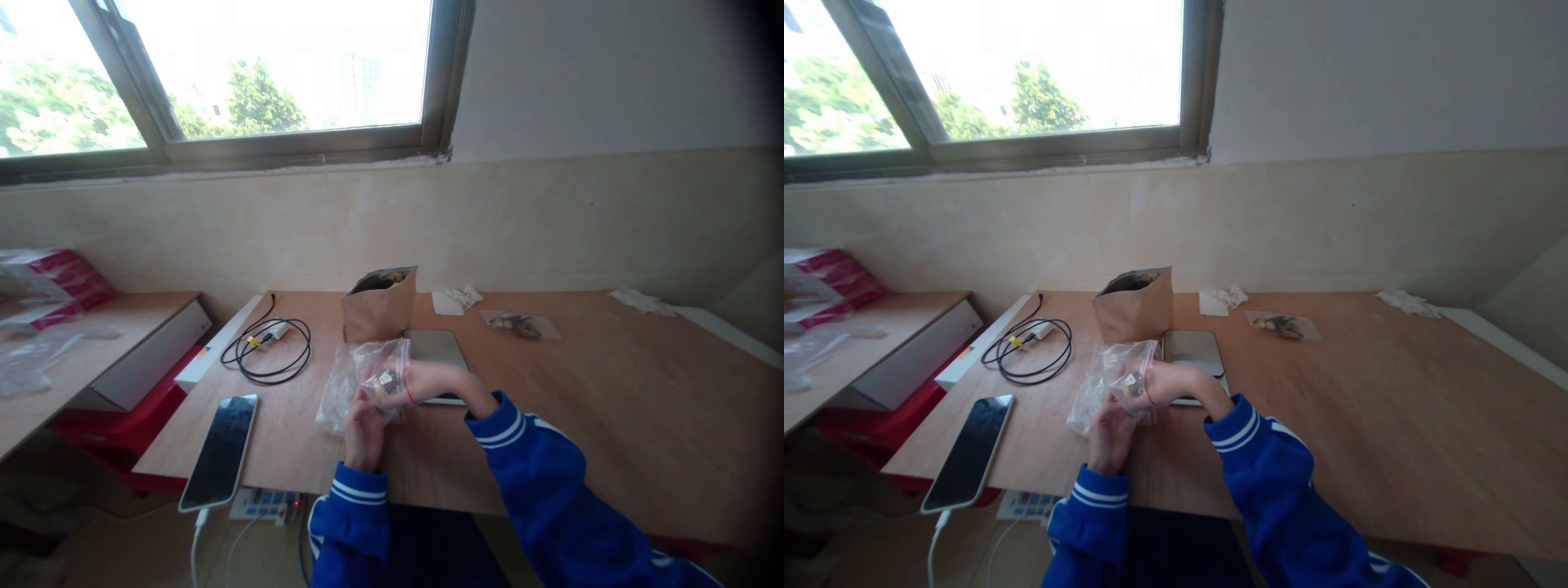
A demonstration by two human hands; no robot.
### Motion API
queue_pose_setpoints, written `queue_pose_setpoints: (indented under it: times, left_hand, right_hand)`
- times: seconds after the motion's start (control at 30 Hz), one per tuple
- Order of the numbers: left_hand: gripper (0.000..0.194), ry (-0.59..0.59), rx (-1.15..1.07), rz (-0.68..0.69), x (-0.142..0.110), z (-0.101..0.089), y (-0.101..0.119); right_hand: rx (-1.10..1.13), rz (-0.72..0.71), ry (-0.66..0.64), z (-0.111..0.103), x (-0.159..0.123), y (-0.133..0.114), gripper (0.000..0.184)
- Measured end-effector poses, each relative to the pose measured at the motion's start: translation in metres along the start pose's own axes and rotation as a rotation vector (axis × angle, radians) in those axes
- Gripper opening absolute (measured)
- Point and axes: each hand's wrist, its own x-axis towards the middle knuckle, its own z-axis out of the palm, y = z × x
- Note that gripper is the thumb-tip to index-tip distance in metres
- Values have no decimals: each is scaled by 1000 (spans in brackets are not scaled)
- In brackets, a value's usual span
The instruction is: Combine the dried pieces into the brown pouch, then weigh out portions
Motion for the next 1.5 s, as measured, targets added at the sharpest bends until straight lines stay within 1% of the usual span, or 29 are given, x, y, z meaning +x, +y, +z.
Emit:
queue_pose_setpoints:
  times: [0.07,0.17,0.27,0.33,0.43,0.53,0.63,0.77,0.87,0.93,1.0,1.13,1.23,1.3,1.37,1.43,1.5]
  left_hand:
    - [60,17,6,11,1,-1,-1]
    - [59,24,20,17,1,1,0]
    - [57,30,23,19,1,3,1]
    - [55,46,12,21,1,4,1]
    - [53,51,-7,23,2,3,1]
    - [53,61,-14,25,2,1,0]
    - [53,91,-22,32,3,-1,-1]
    - [53,110,-49,33,4,-3,-1]
    - [50,116,-109,42,5,-4,-1]
    - [47,124,-142,37,6,-6,-1]
    - [44,136,-155,31,7,-8,-1]
    - [41,170,-178,40,8,-13,-1]
    - [43,198,-185,26,8,-15,-1]
    - [45,201,-190,22,8,-16,-1]
    - [46,185,-191,22,9,-18,-1]
    - [47,165,-187,21,9,-21,-2]
    - [46,169,-187,10,9,-22,-2]
  right_hand:
    - [17,1,10,1,0,4,47]
    - [63,48,8,1,-2,5,57]
    - [67,85,20,-1,-4,3,53]
    - [30,85,68,-2,-4,1,46]
    - [-9,44,149,-3,-2,1,34]
    - [5,-17,184,-3,0,4,28]
    - [54,-63,221,-3,1,6,33]
    - [76,-52,287,-3,0,8,42]
    - [20,-21,322,-4,0,11,39]
    - [-17,6,324,-5,0,14,34]
    - [-21,29,334,-6,0,17,33]
    - [70,56,383,-7,0,21,39]
    - [158,27,405,-10,-1,21,37]
    - [199,-35,453,-15,-4,17,35]
    - [212,-135,530,-23,-6,8,35]
    - [198,-243,659,-33,-7,-3,36]
    - [139,-308,839,-45,-5,-13,38]
